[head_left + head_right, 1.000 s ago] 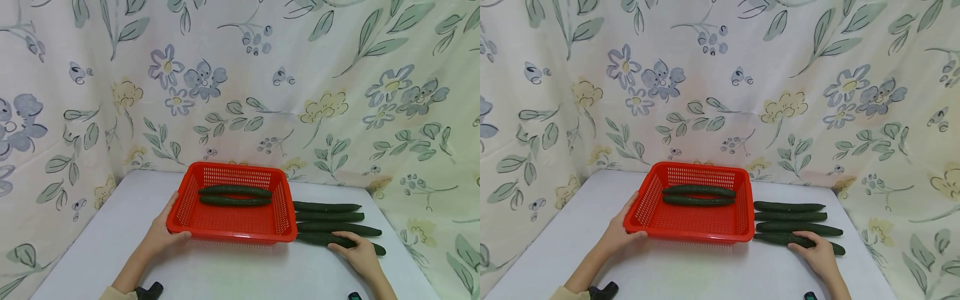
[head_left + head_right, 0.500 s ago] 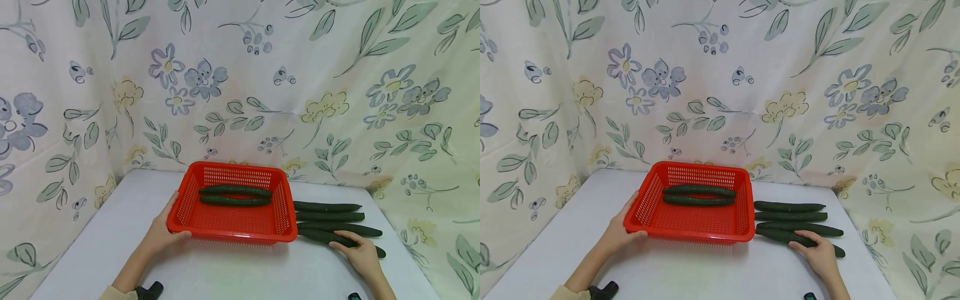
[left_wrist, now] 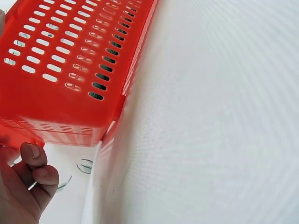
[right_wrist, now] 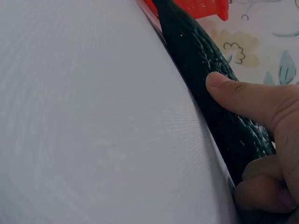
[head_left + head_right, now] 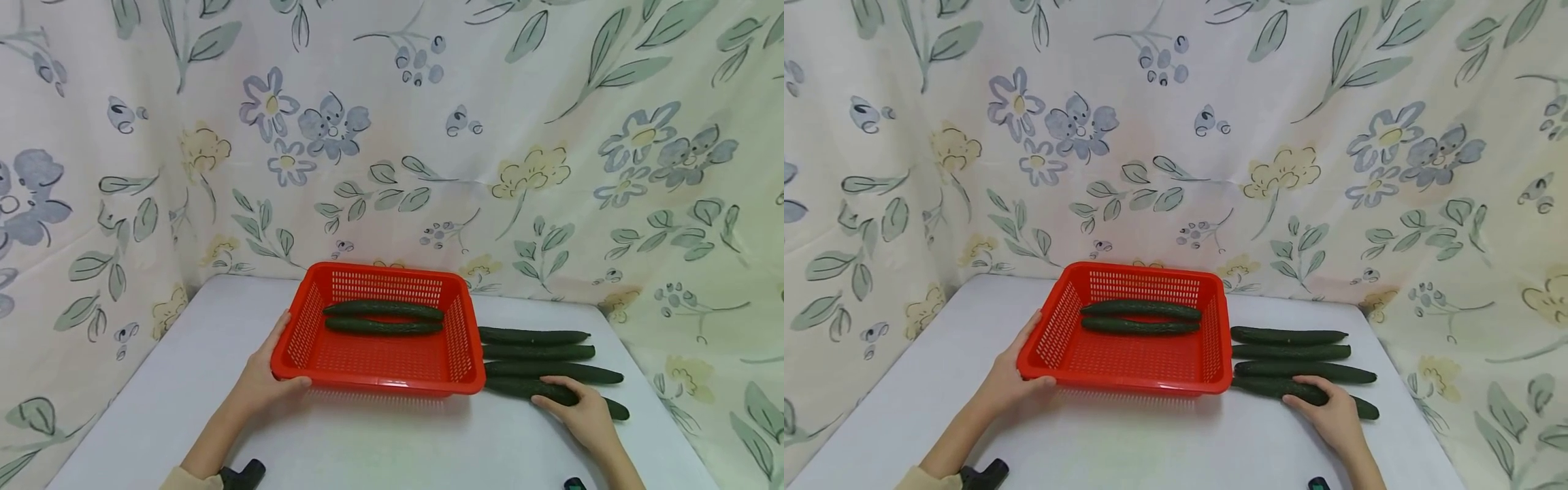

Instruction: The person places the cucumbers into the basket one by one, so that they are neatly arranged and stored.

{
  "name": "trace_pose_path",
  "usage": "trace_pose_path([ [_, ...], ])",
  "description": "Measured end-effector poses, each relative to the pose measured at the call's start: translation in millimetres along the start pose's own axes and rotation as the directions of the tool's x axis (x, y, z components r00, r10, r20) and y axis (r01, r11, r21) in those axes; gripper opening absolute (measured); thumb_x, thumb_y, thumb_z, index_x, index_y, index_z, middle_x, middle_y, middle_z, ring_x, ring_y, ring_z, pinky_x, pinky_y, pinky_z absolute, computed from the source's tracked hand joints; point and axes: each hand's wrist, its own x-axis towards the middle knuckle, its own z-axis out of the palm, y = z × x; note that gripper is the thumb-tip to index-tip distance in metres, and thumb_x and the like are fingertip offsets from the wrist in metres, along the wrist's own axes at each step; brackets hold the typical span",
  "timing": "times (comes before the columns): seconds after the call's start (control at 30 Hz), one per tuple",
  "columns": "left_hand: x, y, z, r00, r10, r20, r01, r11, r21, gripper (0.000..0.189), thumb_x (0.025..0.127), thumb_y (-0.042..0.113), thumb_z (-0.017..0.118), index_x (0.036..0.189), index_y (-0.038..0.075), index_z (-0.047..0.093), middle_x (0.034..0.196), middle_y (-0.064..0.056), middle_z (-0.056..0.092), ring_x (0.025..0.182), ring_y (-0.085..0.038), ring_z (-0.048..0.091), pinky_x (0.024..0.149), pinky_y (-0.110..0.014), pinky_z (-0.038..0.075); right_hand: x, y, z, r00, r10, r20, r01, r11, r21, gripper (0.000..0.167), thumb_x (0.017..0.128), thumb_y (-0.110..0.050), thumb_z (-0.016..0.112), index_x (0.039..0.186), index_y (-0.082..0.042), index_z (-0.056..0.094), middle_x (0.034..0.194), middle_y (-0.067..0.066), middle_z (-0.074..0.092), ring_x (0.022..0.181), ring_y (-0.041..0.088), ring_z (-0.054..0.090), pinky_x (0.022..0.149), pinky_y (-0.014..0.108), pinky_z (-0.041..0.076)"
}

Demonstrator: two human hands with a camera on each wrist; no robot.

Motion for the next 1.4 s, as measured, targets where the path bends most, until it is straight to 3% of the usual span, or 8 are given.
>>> trace_pose_path([
  [0.3,0.3,-2.6,2.7,1.0,0.001,0.013,-0.001,1.0,-0.002,0.121,0.079,0.035,0.091,0.172,0.028,0.014,0.167,-0.017,0.04,0.135,-0.038,0.056,0.088,-0.035,0.063,-2.4,1,3,0.995,-0.022,-0.095,0.016,0.998,-0.064,0.051,0.081,-0.045,0.092,0.12,-0.014,0.081,0.131,0.019,0.073,0.123,0.048,0.065,0.096,0.052,0.054],
  [0.53,-0.3,-2.1,3.8,1.0,-0.011,0.024,0.012,1.0,-0.019,0.121,0.08,0.037,0.091,0.172,0.03,0.013,0.168,-0.015,0.038,0.136,-0.038,0.055,0.087,-0.041,0.065,-3.2,-8,-2,0.995,0.048,-0.09,-0.045,0.999,0.028,0.06,0.082,-0.048,0.091,0.126,-0.011,0.079,0.139,0.021,0.068,0.132,0.047,0.058,0.103,0.063,0.047],
  [0.93,0.4,0.3,-1.7,1.0,-0.015,0.014,0.015,1.0,0.006,0.122,0.078,0.035,0.091,0.172,0.031,0.014,0.165,-0.017,0.042,0.131,-0.036,0.058,0.086,-0.027,0.059,16.5,-33,-10,0.989,0.094,-0.116,-0.082,0.991,0.102,0.067,0.083,-0.05,0.09,0.133,-0.009,0.075,0.147,0.024,0.062,0.141,0.049,0.048,0.106,0.066,0.042],
  [1.2,0.2,1.6,-1.6,1.0,-0.013,0.013,0.013,1.0,-0.008,0.123,0.079,0.034,0.092,0.172,0.029,0.012,0.17,-0.015,0.035,0.135,-0.038,0.055,0.086,-0.022,0.055,34.4,-47,-20,0.988,0.061,-0.144,-0.039,0.987,0.154,0.066,0.085,-0.047,0.089,0.135,-0.006,0.073,0.149,0.024,0.06,0.145,0.051,0.044,0.11,0.069,0.039],
  [1.4,0.5,3.0,-1.1,1.0,-0.011,0.015,0.012,1.0,-0.014,0.123,0.079,0.032,0.092,0.172,0.029,0.013,0.169,-0.016,0.036,0.134,-0.038,0.055,0.086,-0.021,0.055,40.3,-57,-23,0.98,0.047,-0.192,-0.017,0.988,0.154,0.063,0.085,-0.046,0.09,0.132,-0.007,0.075,0.143,0.023,0.065,0.142,0.046,0.049,0.108,0.064,0.044],
])
